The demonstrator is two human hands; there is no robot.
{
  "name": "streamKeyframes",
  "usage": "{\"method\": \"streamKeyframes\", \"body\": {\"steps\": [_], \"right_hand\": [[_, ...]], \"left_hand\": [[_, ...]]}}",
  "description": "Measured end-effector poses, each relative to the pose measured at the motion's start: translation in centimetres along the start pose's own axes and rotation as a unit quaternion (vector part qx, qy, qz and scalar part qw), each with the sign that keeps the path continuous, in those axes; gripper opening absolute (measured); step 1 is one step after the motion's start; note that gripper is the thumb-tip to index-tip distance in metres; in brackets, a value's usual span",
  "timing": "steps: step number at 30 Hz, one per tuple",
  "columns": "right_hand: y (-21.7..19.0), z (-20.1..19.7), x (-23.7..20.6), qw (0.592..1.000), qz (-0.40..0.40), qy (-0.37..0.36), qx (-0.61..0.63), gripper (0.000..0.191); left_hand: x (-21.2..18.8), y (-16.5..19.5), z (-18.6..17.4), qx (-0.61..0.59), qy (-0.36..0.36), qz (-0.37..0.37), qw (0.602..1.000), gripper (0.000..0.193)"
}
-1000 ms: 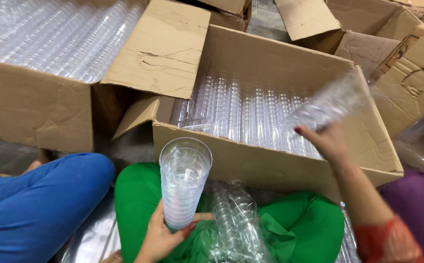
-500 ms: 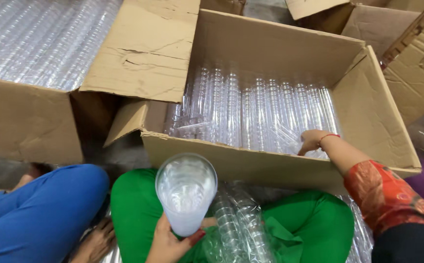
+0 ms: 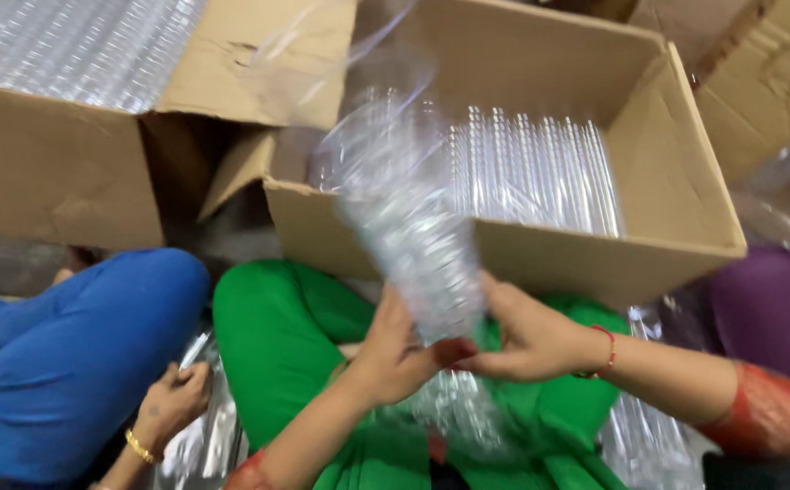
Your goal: The person sits on the floor and unpacks clear plastic cups from plastic bags, stacking the cups into tall columns and placing the stacked columns into a cardboard box alongside other pre-stacked columns. The person occasionally handles and sets aside empty plastic packaging.
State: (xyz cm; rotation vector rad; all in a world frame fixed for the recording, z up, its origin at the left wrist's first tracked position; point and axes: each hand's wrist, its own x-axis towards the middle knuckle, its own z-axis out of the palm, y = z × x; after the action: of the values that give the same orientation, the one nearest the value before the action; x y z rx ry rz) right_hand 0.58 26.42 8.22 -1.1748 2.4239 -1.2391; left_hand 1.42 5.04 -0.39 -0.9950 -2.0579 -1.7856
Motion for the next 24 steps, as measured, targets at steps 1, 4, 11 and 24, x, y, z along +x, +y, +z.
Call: {"method": "streamKeyframes", "body": {"steps": [1, 4, 11, 24], "right_hand": [[-1.0, 0.1, -0.8, 0.997, 0.053, 0.007, 0.050, 0.082], [-2.3, -1.7, -4.4, 0.977, 0.164, 0.036, 0.131, 0.082], [-3.9, -6.0, -22.7, 0.895, 0.447, -0.003, 0.002, 0.084], [-7.5, -0.1, -29.1, 0.823, 0.534, -0.180, -0.070, 0.100]], "left_hand": [[0.6, 1.3, 0.5, -0.026, -0.012, -0.021, 0.999, 0.078], [0.8, 4.4, 0.6, -0.050, -0.052, -0.059, 0.996, 0.084], [-5.6, 7.0, -2.5, 0.039, -0.254, -0.122, 0.959, 0.031], [-8.2, 2.9, -1.5, 0.263, -0.166, -0.151, 0.938, 0.052]]}}
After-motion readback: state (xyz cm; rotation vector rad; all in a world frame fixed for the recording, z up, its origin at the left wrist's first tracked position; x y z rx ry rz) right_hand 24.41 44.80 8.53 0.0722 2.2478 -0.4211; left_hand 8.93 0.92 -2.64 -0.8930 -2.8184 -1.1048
